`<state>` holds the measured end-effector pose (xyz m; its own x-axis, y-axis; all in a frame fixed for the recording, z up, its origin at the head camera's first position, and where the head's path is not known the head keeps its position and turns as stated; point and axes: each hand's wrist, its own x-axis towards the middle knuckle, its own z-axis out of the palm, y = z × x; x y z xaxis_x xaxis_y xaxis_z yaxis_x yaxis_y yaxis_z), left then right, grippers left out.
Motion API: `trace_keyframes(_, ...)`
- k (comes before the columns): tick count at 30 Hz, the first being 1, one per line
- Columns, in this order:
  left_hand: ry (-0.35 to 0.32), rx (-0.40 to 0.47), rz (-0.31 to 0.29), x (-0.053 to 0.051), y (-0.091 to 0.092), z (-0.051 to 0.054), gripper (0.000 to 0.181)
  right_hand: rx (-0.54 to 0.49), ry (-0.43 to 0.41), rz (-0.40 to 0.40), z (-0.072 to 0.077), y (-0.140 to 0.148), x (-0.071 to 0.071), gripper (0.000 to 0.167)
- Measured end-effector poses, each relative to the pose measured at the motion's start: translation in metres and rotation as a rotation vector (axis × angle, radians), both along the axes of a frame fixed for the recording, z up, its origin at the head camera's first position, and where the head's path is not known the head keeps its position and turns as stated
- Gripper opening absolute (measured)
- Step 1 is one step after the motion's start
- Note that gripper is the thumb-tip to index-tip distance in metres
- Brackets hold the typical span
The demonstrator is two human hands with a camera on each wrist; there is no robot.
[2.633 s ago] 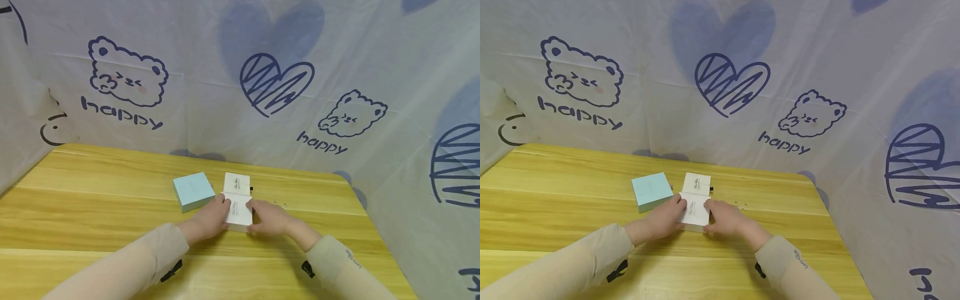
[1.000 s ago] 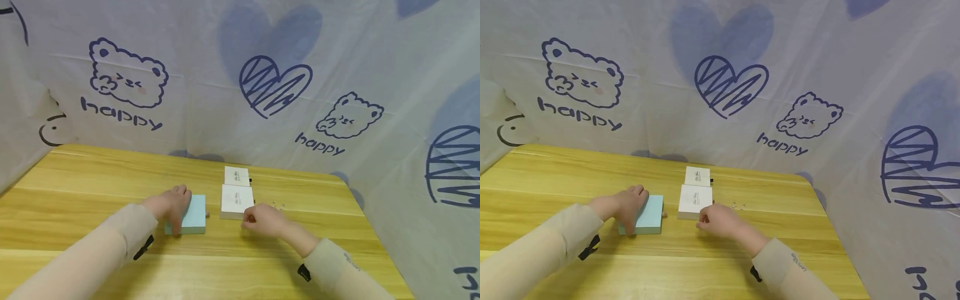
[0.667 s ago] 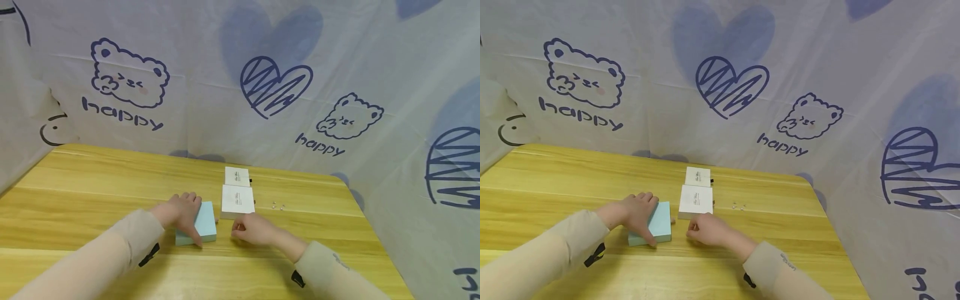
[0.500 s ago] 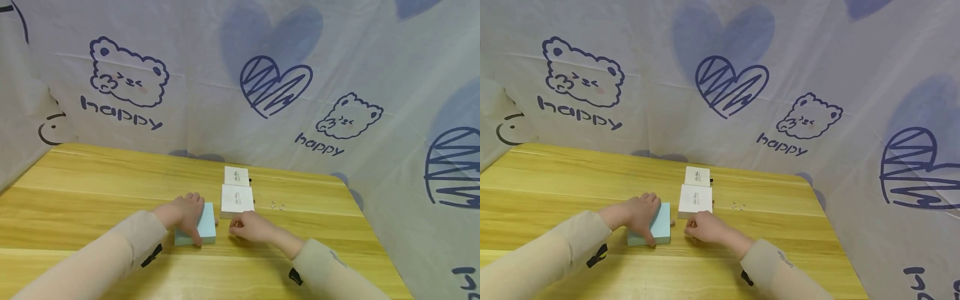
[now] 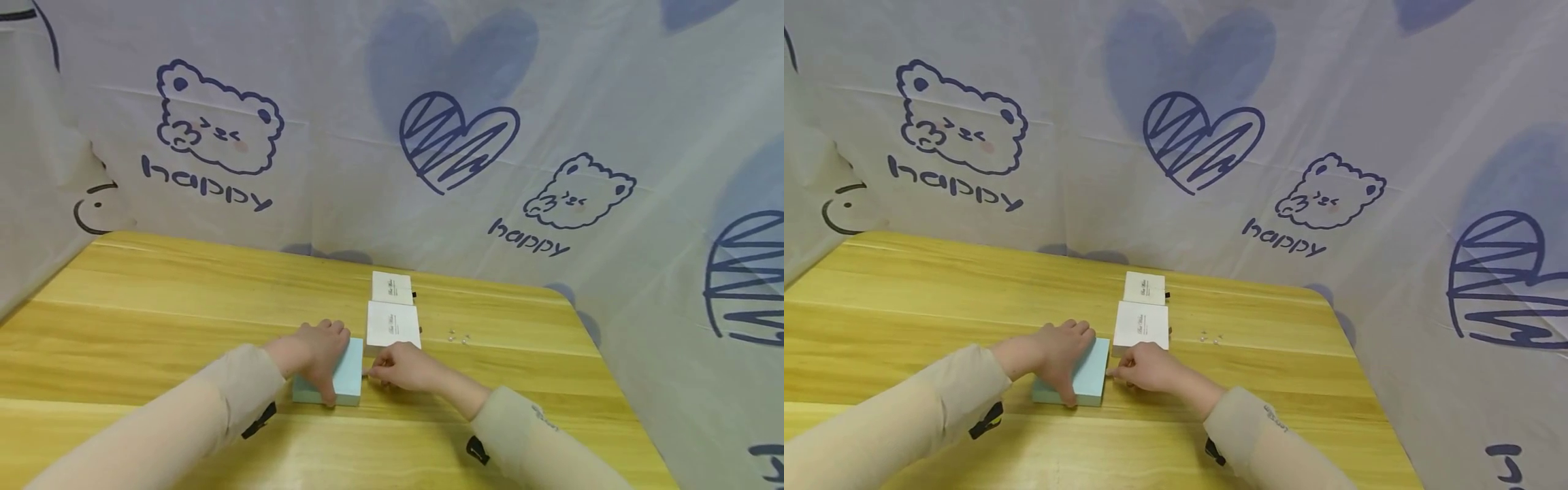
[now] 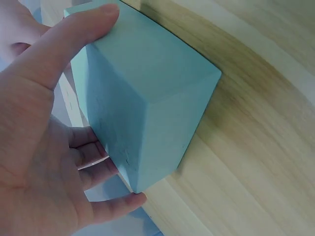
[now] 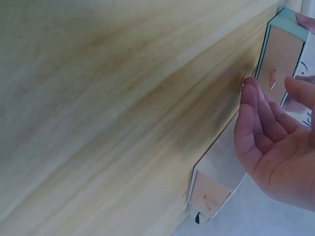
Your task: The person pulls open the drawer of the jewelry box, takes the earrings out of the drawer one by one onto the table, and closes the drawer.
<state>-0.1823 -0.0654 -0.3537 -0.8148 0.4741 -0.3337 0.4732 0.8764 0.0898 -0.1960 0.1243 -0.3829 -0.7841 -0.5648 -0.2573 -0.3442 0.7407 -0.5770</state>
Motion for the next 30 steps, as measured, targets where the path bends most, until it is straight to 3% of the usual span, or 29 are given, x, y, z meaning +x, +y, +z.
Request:
trace_keyframes(17, -0.014, 0.017, -0.002, -0.001, 0.005, 0.000, 0.090, 0.021, -0.033, -0.059, 0.001, -0.012, -0.001, 0.019)
trace_keyframes(30, -0.007, -0.013, -0.014, 0.000, 0.007, 0.001, 0.093, 0.113, 0.047, -0.051, 0.002, -0.008, 0.002, 0.026)
